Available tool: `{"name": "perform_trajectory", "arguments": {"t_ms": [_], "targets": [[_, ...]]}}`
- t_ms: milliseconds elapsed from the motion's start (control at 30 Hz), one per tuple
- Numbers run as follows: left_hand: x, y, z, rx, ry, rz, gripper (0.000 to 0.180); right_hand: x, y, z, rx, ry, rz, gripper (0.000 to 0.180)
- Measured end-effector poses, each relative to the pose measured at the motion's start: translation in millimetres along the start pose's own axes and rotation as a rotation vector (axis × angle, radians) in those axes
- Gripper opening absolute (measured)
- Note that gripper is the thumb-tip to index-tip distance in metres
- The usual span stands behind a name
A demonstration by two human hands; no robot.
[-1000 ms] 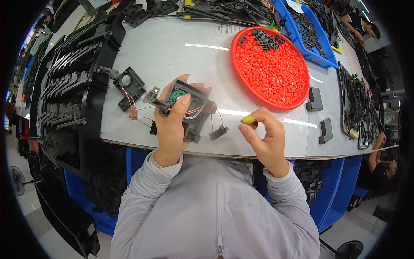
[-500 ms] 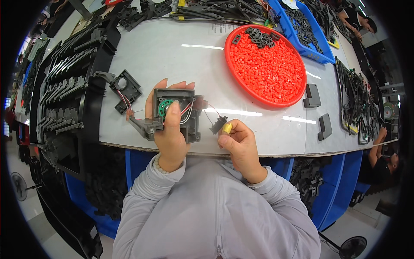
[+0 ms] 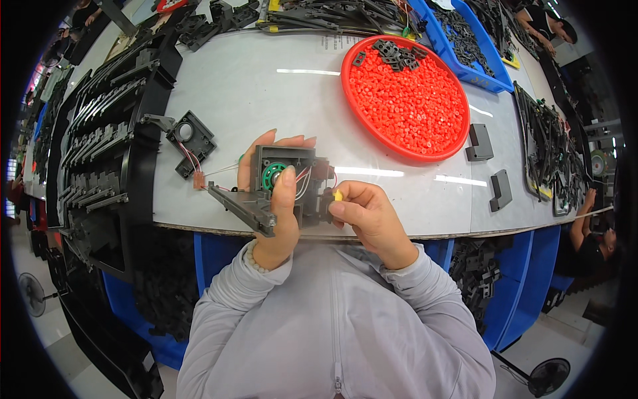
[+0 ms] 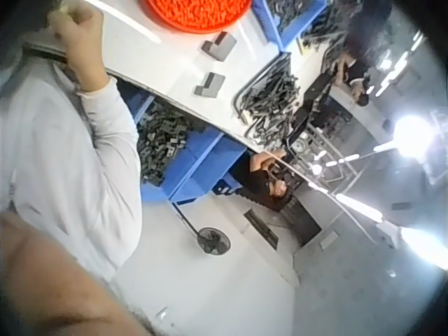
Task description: The person assembles electronic cooling fan units by inserting cooling fans and circuit boards into plastic housings, securing them with a screwdriver.
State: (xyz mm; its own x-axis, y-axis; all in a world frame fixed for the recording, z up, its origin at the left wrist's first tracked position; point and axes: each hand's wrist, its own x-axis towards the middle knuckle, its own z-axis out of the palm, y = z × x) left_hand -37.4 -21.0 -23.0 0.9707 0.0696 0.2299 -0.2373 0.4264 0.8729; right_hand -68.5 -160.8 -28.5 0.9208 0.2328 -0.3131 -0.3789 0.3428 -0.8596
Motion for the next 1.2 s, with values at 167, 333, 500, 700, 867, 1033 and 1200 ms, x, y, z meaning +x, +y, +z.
{"name": "perform_trajectory", "arguments": {"t_ms": [167,333,500,700,867,1033,1200], "targets": [[-1.8,-2.4,-0.6,0.032,-0.045,-0.005,0.042,3.0,-15.7,-2.7,-0.039,-0.124,0.142,0.017],[-1.3,-4.0,-2.2,0.046,-0.052,-0.015,0.042,7.1,-10.9,-7.0,0.027,-0.103,0.154,0.013],[-1.9,-5.3,-1.4,0.124,-0.059,0.024,0.041,6.8,-3.0,-4.1,0.036,-0.072,0.081,0.008],[-2.6,-5.8,2.4,0.026,0.029,-0.062,0.039,7.9,2.4,4.2,0.153,-0.032,0.097,0.011],[-5.1,-7.7,4.9,0.058,0.044,-0.043,0.039,5.8,6.3,8.6,0.21,0.026,0.062,0.011],[-4.0,-7.8,1.1,-0.013,0.041,-0.121,0.038,9.0,10.0,8.8,0.171,-0.012,0.036,0.015],[-3.2,7.3,6.3,-0.064,0.001,-0.184,0.039,7.0,10.4,6.2,0.18,-0.137,0.098,0.031]]}}
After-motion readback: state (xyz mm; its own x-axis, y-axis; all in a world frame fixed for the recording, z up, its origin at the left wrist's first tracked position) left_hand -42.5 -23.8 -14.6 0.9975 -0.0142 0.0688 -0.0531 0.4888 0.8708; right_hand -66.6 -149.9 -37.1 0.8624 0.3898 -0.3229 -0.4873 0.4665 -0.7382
